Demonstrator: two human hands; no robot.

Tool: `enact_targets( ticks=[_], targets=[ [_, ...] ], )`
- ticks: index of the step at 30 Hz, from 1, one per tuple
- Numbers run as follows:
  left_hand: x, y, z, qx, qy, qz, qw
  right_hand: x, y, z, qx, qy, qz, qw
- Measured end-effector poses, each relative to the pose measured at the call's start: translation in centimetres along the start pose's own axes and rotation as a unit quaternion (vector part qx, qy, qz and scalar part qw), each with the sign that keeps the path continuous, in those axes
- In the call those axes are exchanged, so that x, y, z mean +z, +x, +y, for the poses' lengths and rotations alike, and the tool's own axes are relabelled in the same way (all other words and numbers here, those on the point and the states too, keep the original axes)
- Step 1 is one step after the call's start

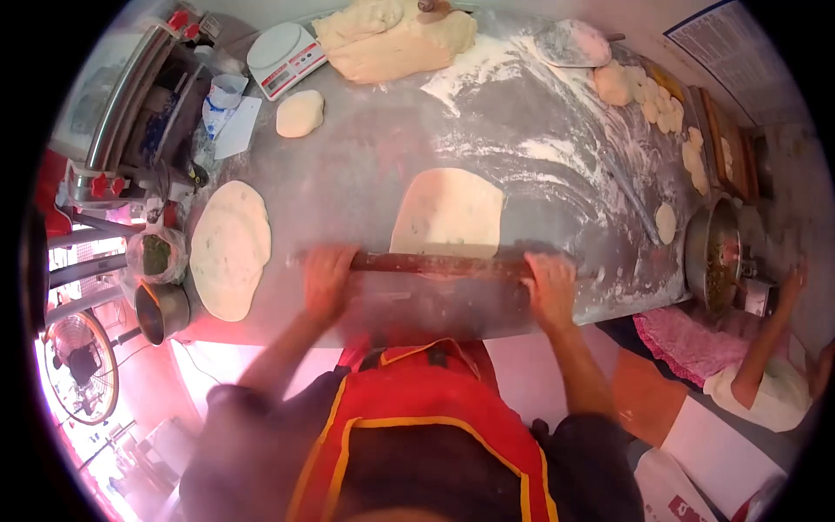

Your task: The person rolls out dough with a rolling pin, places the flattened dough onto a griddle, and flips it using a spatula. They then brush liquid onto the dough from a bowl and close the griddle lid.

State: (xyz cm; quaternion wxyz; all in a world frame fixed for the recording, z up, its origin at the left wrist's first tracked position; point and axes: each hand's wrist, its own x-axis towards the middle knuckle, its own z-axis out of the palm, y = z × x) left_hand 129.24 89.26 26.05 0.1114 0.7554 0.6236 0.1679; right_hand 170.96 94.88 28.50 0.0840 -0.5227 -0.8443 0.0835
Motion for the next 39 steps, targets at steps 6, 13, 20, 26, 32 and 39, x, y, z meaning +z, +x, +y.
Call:
enact_targets(
  ticks=[6, 13, 20, 26, 32, 39],
  targets=[
    [2.6, 3.4, 1.2, -0.158, 0.097, 0.027, 0.982, 5.2, 12.3, 1.2, -0.005, -0.041, 0.074, 0.996],
    [-0.1, 17.7, -5.9, -0.136, 0.231, 0.150, 0.952, 5.5, 29.2, 1.7, -0.049, -0.059, 0.126, 0.989],
    [3.4, 2.4, 3.6, -0.237, 0.099, 0.019, 0.966, 3.7, 13.4, 2.0, -0.091, 0.033, -0.021, 0.995],
    [0.0, 18.2, -7.4, -0.197, 0.254, 0.180, 0.930, 5.5, 34.5, 1.1, -0.104, -0.071, 0.183, 0.975],
    [3.1, 5.4, 2.4, -0.232, 0.093, 0.058, 0.966, 4.1, 19.0, 3.7, -0.160, 0.047, 0.007, 0.986],
    [1.4, 7.0, 1.5, -0.231, 0.097, 0.115, 0.961, 3.2, 21.3, 4.3, -0.166, 0.022, 0.031, 0.985]
  ],
)
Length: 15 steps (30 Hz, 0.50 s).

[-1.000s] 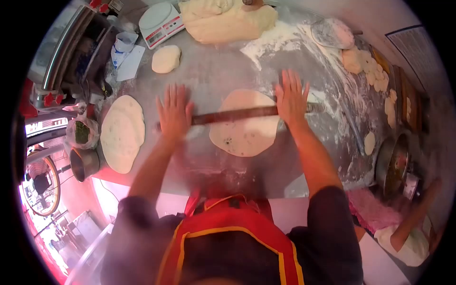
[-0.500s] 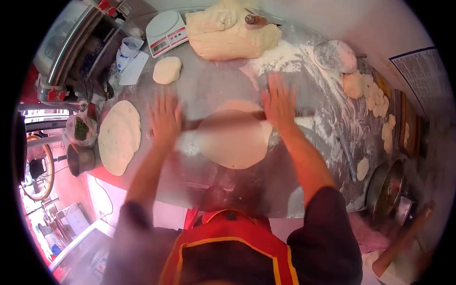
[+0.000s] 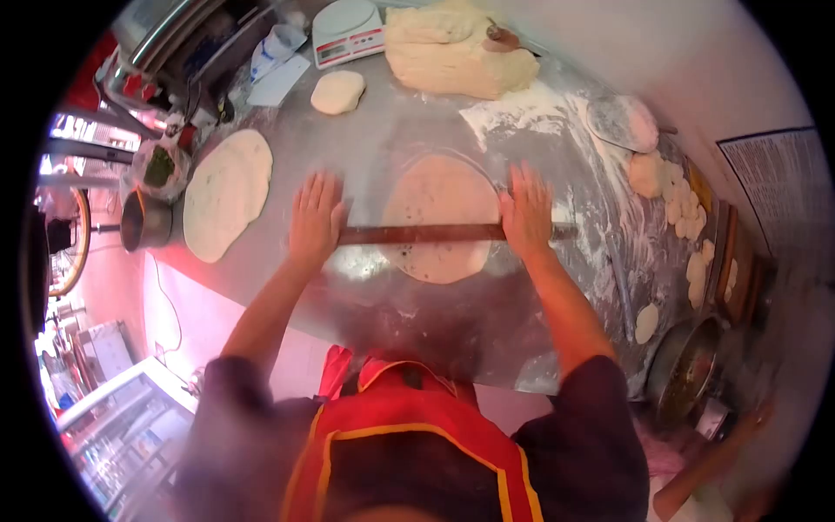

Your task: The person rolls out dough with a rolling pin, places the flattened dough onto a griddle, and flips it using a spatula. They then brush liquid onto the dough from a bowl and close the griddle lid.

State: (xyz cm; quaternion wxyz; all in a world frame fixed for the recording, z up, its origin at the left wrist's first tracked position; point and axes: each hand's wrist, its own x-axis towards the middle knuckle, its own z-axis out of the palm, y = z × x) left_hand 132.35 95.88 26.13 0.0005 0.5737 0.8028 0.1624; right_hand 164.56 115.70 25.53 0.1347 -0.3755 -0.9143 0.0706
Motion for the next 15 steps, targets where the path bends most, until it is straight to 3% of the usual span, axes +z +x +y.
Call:
enact_targets(
  ticks=[3, 6, 9, 11, 13, 15],
  targets=[
    [0.1, -3.6, 1.2, -0.025, 0.033, -0.053, 0.998, 0.9, -0.6, -0.8, 0.005, -0.034, -0.005, 0.999],
    [-1.0, -12.3, 3.1, -0.019, -0.042, -0.080, 0.996, -0.8, -11.7, -2.4, 0.013, -0.010, -0.031, 0.999],
    [-2.2, -14.9, 3.5, 0.057, -0.037, -0.004, 0.998, -3.8, -14.3, -4.5, -0.019, -0.005, -0.065, 0.998],
    [-2.3, -13.7, 2.5, 0.056, -0.089, -0.079, 0.991, -1.3, -8.4, -3.2, 0.066, 0.134, -0.048, 0.988],
    [-2.6, -12.5, 1.9, 0.063, -0.104, -0.101, 0.987, 2.0, -0.1, -3.1, 0.024, 0.119, 0.063, 0.991],
    [-3.1, -13.8, 2.1, 0.071, -0.090, -0.094, 0.989, 3.8, 6.8, -3.8, 0.201, 0.229, -0.104, 0.947]
  ],
)
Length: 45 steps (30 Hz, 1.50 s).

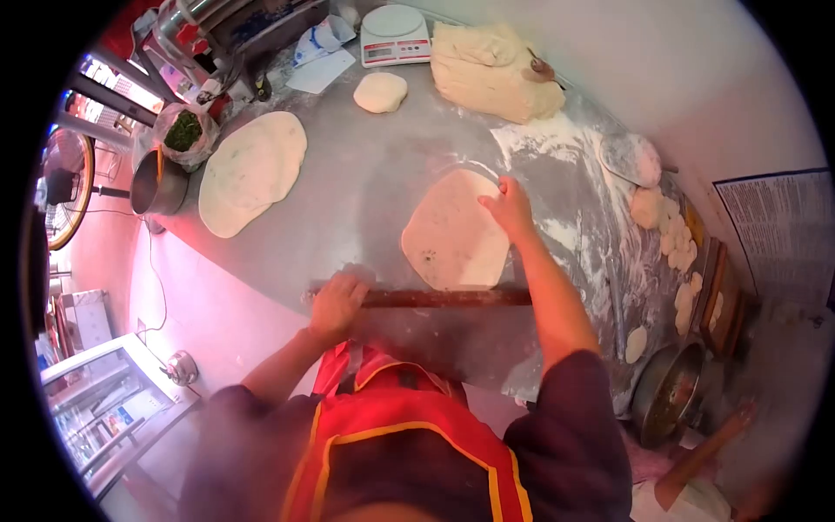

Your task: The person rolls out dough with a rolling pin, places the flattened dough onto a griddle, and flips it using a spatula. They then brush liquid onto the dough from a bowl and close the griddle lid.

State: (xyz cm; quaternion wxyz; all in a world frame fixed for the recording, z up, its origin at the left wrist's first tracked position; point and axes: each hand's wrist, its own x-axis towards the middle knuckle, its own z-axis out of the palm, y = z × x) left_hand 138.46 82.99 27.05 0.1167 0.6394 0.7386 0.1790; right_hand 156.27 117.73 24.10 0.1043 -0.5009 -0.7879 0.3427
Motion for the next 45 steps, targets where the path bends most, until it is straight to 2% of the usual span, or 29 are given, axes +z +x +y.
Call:
enact_targets(
  ticks=[2, 3, 6, 7, 9, 10, 12, 15, 18, 19, 20, 21, 23, 24, 26, 27, 29, 32, 33, 36, 37, 39, 41, 42, 44, 45],
  targets=[
    [-0.5, -1.3, 1.0, -0.012, -0.025, 0.028, 0.999, -1.0, 3.7, -2.2, 0.079, 0.017, -0.189, 0.979],
    [-0.8, -2.0, 1.6, -0.018, -0.039, 0.041, 0.998, -1.1, 4.5, -3.1, 0.120, 0.024, -0.282, 0.952],
    [-1.4, -3.3, 2.5, -0.040, -0.061, -0.005, 0.997, 1.2, 5.7, -5.8, -0.030, -0.099, -0.342, 0.934],
    [-1.7, -3.4, 2.5, -0.036, -0.067, -0.022, 0.997, 4.0, 5.2, -5.2, -0.125, -0.004, -0.290, 0.949],
    [-1.5, -3.8, 2.3, -0.035, -0.077, -0.019, 0.996, 9.0, 3.2, -9.3, -0.296, -0.020, -0.303, 0.906],
    [-1.5, -3.9, 2.1, -0.035, -0.080, -0.018, 0.996, 10.5, 1.9, -14.9, -0.369, -0.131, -0.366, 0.844],
    [-1.9, -3.8, 1.6, -0.025, -0.075, -0.012, 0.997, 13.3, -0.1, -19.9, -0.405, -0.136, -0.425, 0.798],
    [-2.6, -4.0, 1.2, -0.019, -0.076, -0.022, 0.997, 13.5, 1.8, -18.1, -0.297, -0.113, -0.274, 0.908],
    [-2.6, -3.8, 0.2, -0.013, -0.069, -0.016, 0.997, 10.1, 4.4, -14.2, -0.167, -0.091, -0.095, 0.977],
    [-2.5, -3.7, -0.1, -0.011, -0.068, -0.013, 0.998, 7.5, 3.3, -12.8, -0.088, -0.150, -0.071, 0.982],
    [-2.5, -3.5, -0.6, -0.007, -0.058, -0.014, 0.998, 6.5, 2.7, -8.5, 0.031, -0.078, -0.098, 0.992],
    [-2.5, -3.1, -1.1, -0.002, -0.049, -0.016, 0.999, 6.2, 1.6, -2.5, 0.023, -0.078, -0.085, 0.993],
    [-2.7, -2.2, -2.2, 0.010, -0.038, -0.032, 0.999, 2.3, -6.5, 0.0, 0.128, 0.092, -0.121, 0.980],
    [-3.1, -1.3, -2.7, 0.023, -0.027, -0.021, 0.999, 0.6, -9.9, 0.7, 0.187, 0.005, -0.123, 0.975],
    [-3.9, 0.5, -3.3, 0.048, -0.007, -0.001, 0.999, -0.9, -17.0, 3.1, 0.127, -0.002, -0.007, 0.992],
    [-3.6, 1.5, -3.8, 0.049, -0.002, -0.003, 0.999, -1.4, -19.7, 3.1, 0.037, -0.089, 0.026, 0.995],
    [-2.3, 3.4, -4.5, 0.052, 0.011, -0.006, 0.999, -1.6, -23.1, 2.0, -0.143, -0.258, 0.087, 0.952],
    [1.7, 5.6, -4.2, 0.014, 0.069, 0.036, 0.997, 1.5, -23.0, 4.4, -0.062, -0.255, 0.122, 0.957],
    [1.9, 6.8, -4.1, -0.024, 0.066, -0.034, 0.997, 1.4, -21.4, 4.7, -0.063, -0.252, 0.145, 0.955],
    [2.0, 15.4, -4.7, -0.011, 0.124, -0.001, 0.992, 0.3, -13.4, 5.0, -0.041, -0.275, 0.183, 0.943],
    [2.0, 18.8, -4.8, -0.001, 0.128, 0.043, 0.991, -0.9, -10.1, 4.4, -0.022, -0.305, 0.181, 0.935],
    [2.0, 25.6, -5.2, 0.018, 0.148, 0.109, 0.983, -2.6, -4.0, 5.0, -0.013, -0.296, 0.248, 0.922],
    [2.0, 29.8, -5.5, 0.037, 0.183, 0.141, 0.972, -3.4, -1.0, 5.6, -0.057, -0.286, 0.263, 0.920],
    [2.3, 28.6, -5.3, 0.036, 0.174, 0.119, 0.977, -3.7, -0.8, 5.9, -0.077, -0.282, 0.268, 0.918],
    [2.0, 20.7, -5.0, 0.038, 0.156, 0.063, 0.985, -1.6, -9.1, 5.5, -0.077, -0.273, 0.174, 0.943],
    [2.5, 16.4, -5.6, 0.043, 0.093, 0.051, 0.993, -0.2, -13.2, 5.1, -0.085, -0.257, 0.174, 0.947]
  ],
)
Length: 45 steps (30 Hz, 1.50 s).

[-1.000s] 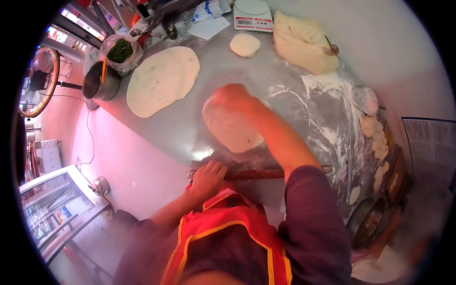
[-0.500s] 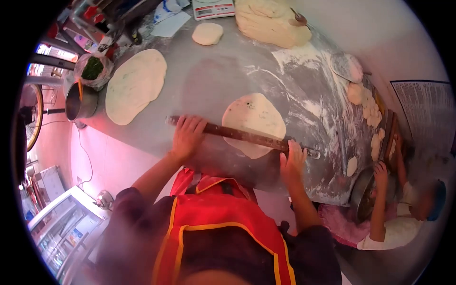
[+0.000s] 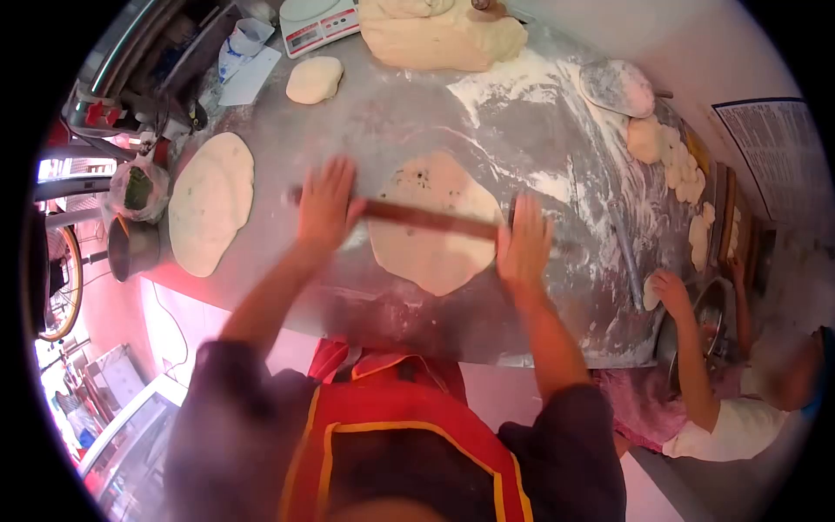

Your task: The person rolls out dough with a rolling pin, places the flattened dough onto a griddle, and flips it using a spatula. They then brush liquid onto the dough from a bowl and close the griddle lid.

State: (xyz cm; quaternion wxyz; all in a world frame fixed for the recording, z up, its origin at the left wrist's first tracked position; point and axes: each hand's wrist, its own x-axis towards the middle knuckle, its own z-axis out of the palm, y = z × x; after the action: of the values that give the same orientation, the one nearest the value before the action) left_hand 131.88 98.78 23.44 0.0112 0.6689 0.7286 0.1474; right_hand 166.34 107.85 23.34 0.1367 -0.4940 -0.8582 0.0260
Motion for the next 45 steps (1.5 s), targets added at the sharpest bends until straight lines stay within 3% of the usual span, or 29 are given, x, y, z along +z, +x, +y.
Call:
enact_targets(
  ticks=[3, 6, 7, 9, 13, 15, 16, 19, 22, 24, 27, 28, 29, 31, 33, 36, 38, 39, 40, 42, 45],
  targets=[
    [-2.3, -12.1, 1.5, 0.008, -0.127, -0.026, 0.992, -4.5, -10.4, -3.7, 0.012, 0.060, -0.074, 0.995],
    [-3.1, -7.5, -0.9, 0.009, -0.053, -0.205, 0.977, -2.7, -8.3, -0.4, -0.017, 0.053, -0.033, 0.998],
    [-3.3, -4.8, -1.2, 0.023, -0.092, -0.089, 0.991, -2.0, -5.7, -0.4, 0.016, 0.051, -0.023, 0.998],
    [-2.8, -1.9, -0.7, 0.008, -0.004, 0.018, 1.000, -1.5, -1.2, -0.9, 0.079, 0.047, -0.011, 0.996],
    [-3.8, -10.5, 0.7, -0.012, -0.057, -0.060, 0.997, -2.8, -9.8, -3.2, 0.038, -0.010, -0.045, 0.998],
    [-2.7, -16.3, 0.4, 0.017, -0.068, -0.032, 0.997, -4.2, -14.0, -4.4, 0.023, -0.005, -0.046, 0.999],
    [-3.3, -17.9, 1.1, 0.017, -0.041, -0.009, 0.999, -4.9, -15.9, -4.9, 0.018, 0.005, -0.052, 0.998],
    [-4.1, -18.6, 0.6, -0.008, -0.092, -0.083, 0.992, -4.8, -16.0, -1.3, -0.007, 0.044, -0.138, 0.989],
    [-6.7, -20.0, 0.7, -0.045, -0.096, -0.091, 0.990, -6.8, -10.0, -2.2, -0.123, 0.037, -0.139, 0.982],
    [-9.6, -22.8, 1.1, -0.137, -0.142, -0.094, 0.976, -7.8, -5.8, -5.3, -0.183, 0.048, -0.114, 0.975],
    [-8.2, -29.9, 0.3, -0.274, -0.242, -0.164, 0.916, -4.5, -0.1, -11.0, -0.249, 0.128, -0.081, 0.957],
    [-8.0, -31.1, 0.3, -0.328, -0.282, -0.196, 0.880, -2.6, 2.0, -13.0, -0.231, 0.155, -0.119, 0.953],
    [-8.1, -31.3, 0.0, -0.331, -0.261, -0.185, 0.888, -0.5, 4.2, -15.1, -0.214, 0.181, -0.156, 0.947],
    [-9.3, -30.7, -0.6, -0.340, -0.217, -0.162, 0.901, 4.5, 7.8, -18.7, -0.291, 0.063, -0.034, 0.954],
    [-9.9, -29.4, -2.4, -0.364, -0.196, -0.117, 0.903, 4.8, 12.3, -23.5, -0.280, 0.132, -0.014, 0.951],
    [-10.9, -27.3, -3.7, -0.390, -0.221, -0.151, 0.881, 6.4, 13.9, -25.1, -0.300, 0.141, 0.028, 0.943],
    [-10.5, -27.6, -3.0, -0.371, -0.251, -0.207, 0.870, 4.8, 10.2, -20.5, -0.306, 0.081, -0.013, 0.949],
    [-10.8, -27.2, -2.1, -0.362, -0.325, -0.242, 0.839, 3.1, 7.6, -17.9, -0.313, 0.010, -0.070, 0.947],
    [-10.9, -26.5, -0.8, -0.345, -0.315, -0.288, 0.836, 0.9, 5.0, -15.8, -0.195, 0.086, -0.148, 0.966],
    [-10.2, -26.4, -0.1, -0.300, -0.313, -0.332, 0.837, -0.4, -0.5, -10.3, -0.221, 0.080, -0.067, 0.970],
    [-8.3, -27.3, -0.9, -0.246, -0.329, -0.342, 0.845, -1.9, 2.0, -12.1, -0.228, 0.053, 0.016, 0.972]
  ],
)
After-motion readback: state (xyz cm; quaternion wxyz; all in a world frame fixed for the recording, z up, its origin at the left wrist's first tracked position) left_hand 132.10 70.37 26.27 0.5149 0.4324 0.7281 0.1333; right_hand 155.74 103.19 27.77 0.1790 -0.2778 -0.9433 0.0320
